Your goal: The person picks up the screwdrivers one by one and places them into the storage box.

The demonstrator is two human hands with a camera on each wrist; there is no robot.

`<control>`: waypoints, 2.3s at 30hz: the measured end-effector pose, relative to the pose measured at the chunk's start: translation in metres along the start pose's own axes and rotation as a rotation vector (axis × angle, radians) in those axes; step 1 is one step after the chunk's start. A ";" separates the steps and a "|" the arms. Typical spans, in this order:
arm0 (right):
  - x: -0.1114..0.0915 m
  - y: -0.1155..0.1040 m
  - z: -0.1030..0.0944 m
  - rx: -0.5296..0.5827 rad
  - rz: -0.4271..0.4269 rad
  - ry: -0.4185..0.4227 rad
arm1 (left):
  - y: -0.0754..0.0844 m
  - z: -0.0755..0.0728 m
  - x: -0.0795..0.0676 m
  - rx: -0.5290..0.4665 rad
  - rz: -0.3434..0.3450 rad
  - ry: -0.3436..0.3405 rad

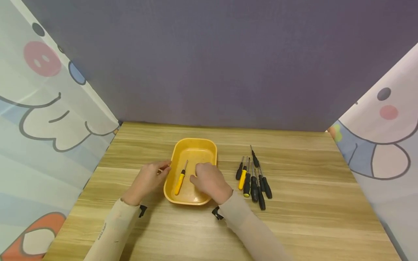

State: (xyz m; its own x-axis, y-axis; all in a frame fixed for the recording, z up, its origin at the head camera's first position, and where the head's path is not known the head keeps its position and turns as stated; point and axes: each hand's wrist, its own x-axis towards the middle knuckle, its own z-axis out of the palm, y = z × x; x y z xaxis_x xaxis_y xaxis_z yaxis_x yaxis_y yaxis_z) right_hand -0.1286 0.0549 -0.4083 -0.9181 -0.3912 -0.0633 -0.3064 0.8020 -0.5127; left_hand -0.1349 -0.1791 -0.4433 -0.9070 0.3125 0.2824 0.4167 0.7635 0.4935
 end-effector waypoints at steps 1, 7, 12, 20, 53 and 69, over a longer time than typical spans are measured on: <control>-0.003 0.001 -0.003 0.005 0.004 0.001 | 0.000 0.000 0.000 -0.001 0.000 0.000; -0.018 0.011 -0.023 0.008 0.045 0.013 | 0.000 0.001 0.001 -0.008 -0.014 -0.008; -0.029 0.027 -0.036 -0.038 0.065 0.043 | 0.000 0.002 0.001 -0.006 -0.020 -0.015; -0.036 0.064 -0.052 -0.088 0.110 0.067 | 0.000 0.001 -0.001 -0.018 -0.022 -0.008; 0.000 0.187 -0.075 -0.136 0.317 0.029 | -0.001 0.004 -0.001 -0.051 -0.019 0.014; 0.014 0.191 -0.067 -0.185 0.389 -0.018 | 0.001 0.002 0.000 -0.054 -0.032 -0.003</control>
State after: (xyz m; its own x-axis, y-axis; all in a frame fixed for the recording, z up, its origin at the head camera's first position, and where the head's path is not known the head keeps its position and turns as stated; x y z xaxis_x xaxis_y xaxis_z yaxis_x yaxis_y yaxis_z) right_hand -0.2171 0.2324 -0.4494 -0.9702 -0.0497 -0.2371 0.0208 0.9580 -0.2860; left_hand -0.1346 -0.1771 -0.4450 -0.9201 0.2900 0.2632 0.3899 0.7413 0.5463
